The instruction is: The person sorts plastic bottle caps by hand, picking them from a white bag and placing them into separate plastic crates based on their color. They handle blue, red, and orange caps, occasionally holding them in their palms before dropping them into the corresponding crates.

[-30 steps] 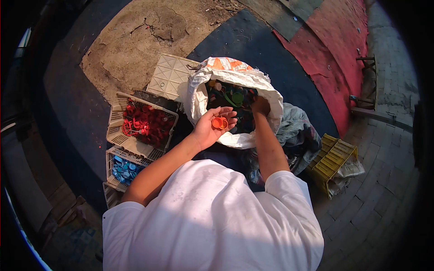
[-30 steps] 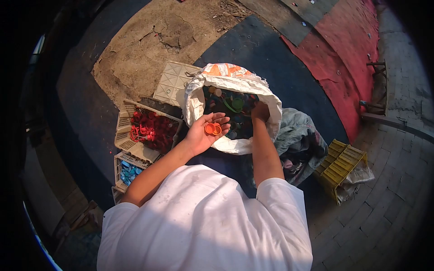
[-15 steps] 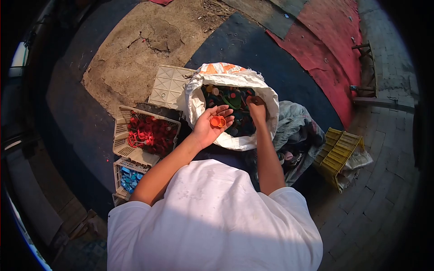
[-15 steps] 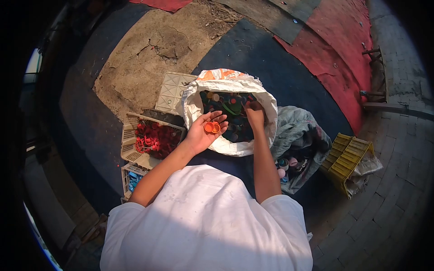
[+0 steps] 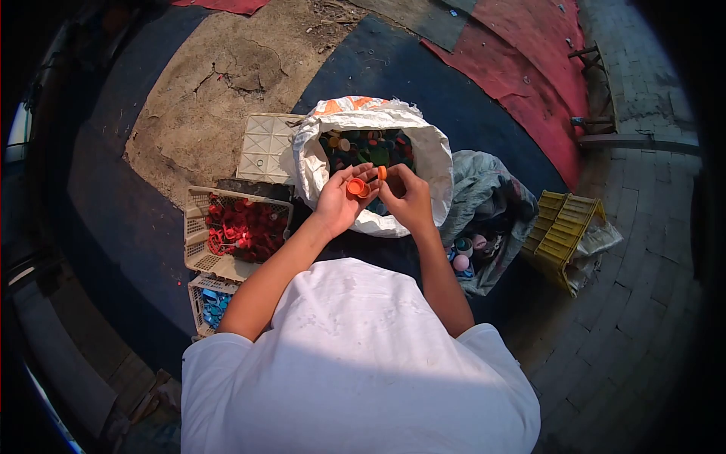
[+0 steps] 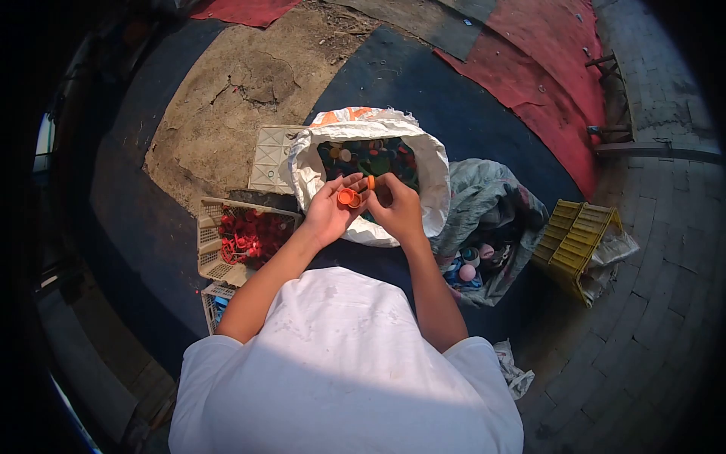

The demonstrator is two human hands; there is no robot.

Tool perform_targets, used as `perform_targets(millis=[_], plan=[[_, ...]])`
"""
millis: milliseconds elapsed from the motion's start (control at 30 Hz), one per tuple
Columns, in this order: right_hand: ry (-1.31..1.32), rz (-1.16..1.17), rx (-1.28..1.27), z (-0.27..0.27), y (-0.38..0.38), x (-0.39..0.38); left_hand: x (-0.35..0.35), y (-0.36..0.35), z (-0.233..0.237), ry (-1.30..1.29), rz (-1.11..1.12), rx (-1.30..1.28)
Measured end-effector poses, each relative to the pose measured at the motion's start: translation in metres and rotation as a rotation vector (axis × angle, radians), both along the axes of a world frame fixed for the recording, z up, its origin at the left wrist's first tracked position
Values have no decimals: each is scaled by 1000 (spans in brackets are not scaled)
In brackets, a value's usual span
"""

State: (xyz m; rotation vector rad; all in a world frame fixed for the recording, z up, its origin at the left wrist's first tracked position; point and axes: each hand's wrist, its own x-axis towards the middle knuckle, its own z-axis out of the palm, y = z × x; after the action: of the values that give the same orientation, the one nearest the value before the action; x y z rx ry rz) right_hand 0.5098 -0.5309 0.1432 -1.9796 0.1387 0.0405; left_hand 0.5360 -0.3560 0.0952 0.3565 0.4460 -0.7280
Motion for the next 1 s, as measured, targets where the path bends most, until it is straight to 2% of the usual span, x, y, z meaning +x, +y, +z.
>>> perform_targets(millis=[67,167,200,300,333,367,433,500,567,633,733,833,1000], plan=[[-67,145,-157,29,10,-2,-2,1,0,-28,-8,-13],[-256,306,-304,25,22,-9,-5,-2,7,8,-12,-10],[-213,366,-359,26,25,-10,-6,2,4,11,-30,-20],[-252,382,-184,22,23,-13,-11,8,-3,62,-3,-65],[-208,281,-22,16,20,-14,-13,8,-4,95,36,-71],[-166,160,-15,13,13,-12,-14,9,-4,126,76,-76],[-48,-205,245,-23,2,2,-16,10,2,76,100,-140],[28,-338,113,-62,-13,26,-17,12,8,88,122,-163],[431,-143,-282,-138,-47,55,-19,12,7,77,132,-182],[537,-127,-513,-156,-49,75,-24,11,12,83,142,-183],[560,-188,-689,-185,-55,103,-31,10,21,47,121,-170],[512,-83,-744,-195,-62,111,-43,13,23,52,115,-149],[406,-73,-824,-214,-67,114,-64,20,15,87,151,-107]])
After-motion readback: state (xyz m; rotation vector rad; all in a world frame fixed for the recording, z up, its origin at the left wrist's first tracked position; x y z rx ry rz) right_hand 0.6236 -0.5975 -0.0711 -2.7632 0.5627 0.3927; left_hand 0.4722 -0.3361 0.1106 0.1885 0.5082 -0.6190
